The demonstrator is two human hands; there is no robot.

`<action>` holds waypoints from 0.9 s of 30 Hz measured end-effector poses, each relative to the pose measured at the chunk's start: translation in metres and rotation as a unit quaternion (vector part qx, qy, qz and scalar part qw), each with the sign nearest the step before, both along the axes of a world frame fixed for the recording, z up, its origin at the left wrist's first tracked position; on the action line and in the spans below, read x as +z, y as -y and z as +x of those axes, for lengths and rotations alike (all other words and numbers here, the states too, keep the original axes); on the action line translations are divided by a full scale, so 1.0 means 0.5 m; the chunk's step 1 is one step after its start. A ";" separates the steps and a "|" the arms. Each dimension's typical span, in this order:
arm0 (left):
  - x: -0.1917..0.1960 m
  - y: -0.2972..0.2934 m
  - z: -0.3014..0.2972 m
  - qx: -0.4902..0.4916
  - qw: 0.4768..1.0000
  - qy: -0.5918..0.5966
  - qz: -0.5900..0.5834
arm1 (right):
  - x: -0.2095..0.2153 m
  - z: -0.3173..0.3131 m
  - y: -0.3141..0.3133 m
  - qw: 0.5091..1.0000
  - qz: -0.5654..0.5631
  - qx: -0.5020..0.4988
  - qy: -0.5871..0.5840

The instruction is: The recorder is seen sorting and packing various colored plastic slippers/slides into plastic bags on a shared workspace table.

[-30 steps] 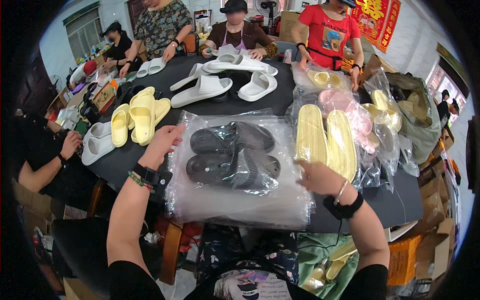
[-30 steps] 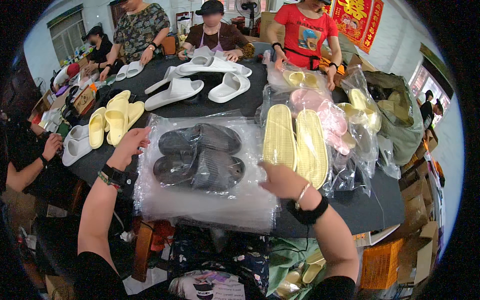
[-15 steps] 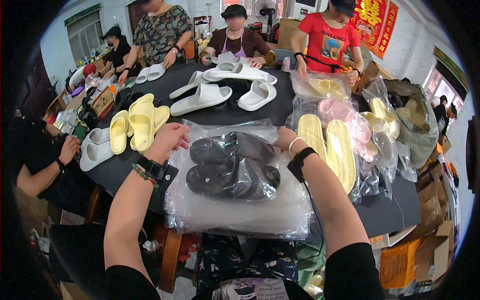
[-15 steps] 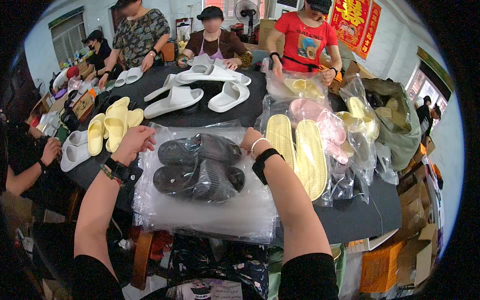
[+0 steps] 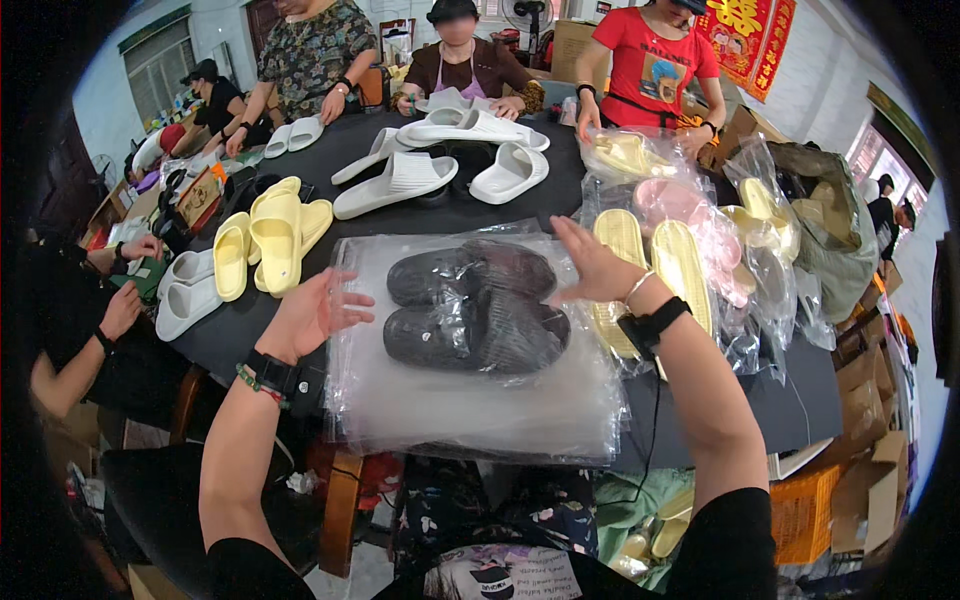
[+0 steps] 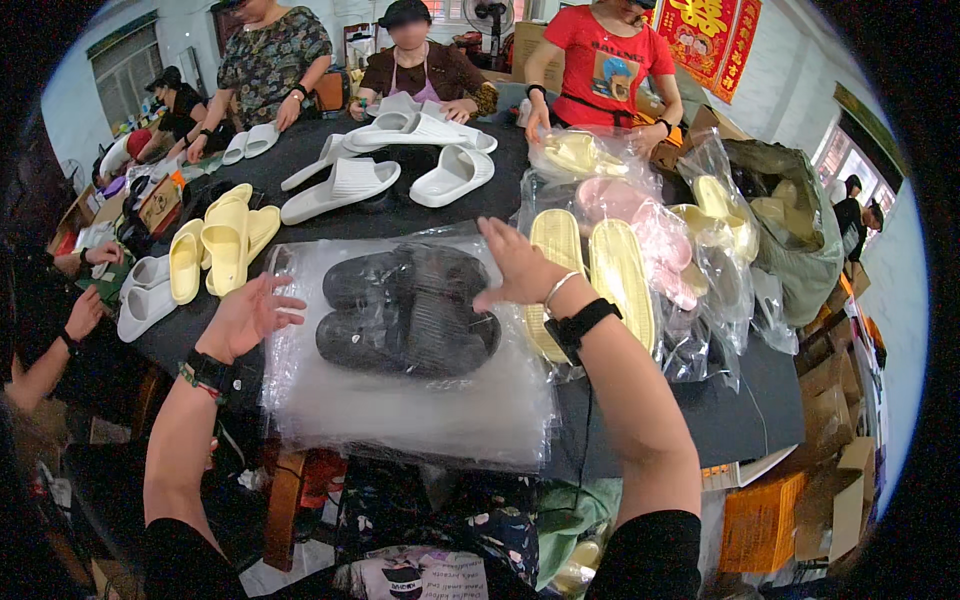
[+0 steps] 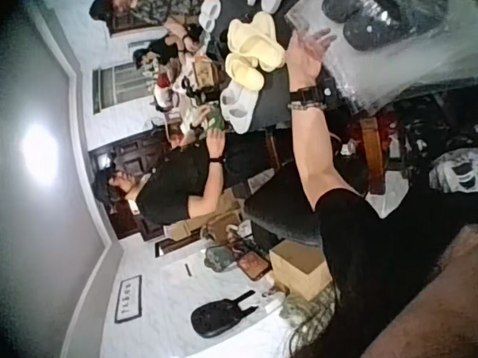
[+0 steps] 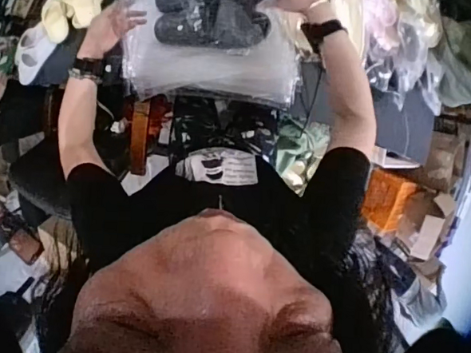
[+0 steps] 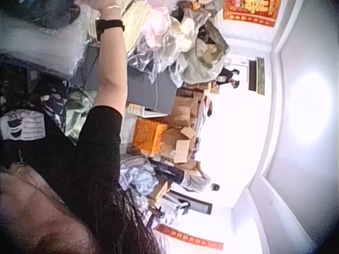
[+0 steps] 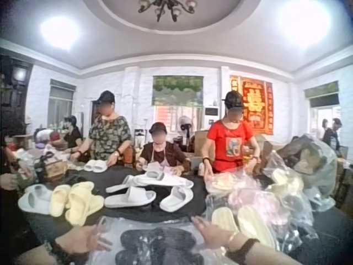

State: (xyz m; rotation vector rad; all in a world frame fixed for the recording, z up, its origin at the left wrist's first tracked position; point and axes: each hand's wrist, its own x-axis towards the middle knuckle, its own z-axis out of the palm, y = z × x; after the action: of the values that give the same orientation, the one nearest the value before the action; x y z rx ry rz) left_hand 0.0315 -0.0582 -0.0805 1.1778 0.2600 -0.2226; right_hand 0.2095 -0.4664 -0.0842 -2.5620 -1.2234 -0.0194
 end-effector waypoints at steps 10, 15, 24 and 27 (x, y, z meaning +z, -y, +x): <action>0.036 0.043 0.023 -0.299 0.919 0.144 0.211 | -0.040 -0.099 0.027 0.921 -0.387 -0.020 -0.036; 0.038 0.047 0.054 -0.265 0.930 0.120 0.224 | -0.035 -0.071 0.031 0.941 -0.329 -0.006 -0.080; -0.051 0.103 0.127 -0.264 0.608 0.433 0.611 | -0.033 -0.069 0.000 0.905 -0.422 -0.034 -0.040; -0.038 0.151 0.143 -0.323 0.613 0.406 0.596 | -0.033 -0.076 0.007 0.898 -0.437 -0.044 -0.042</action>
State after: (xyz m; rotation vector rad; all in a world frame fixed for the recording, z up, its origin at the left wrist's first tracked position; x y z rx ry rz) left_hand 0.1028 -0.1335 -0.0993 2.5553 -1.0519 -0.0881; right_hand 0.1717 -0.4701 -0.1007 -3.2998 -1.2652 0.7837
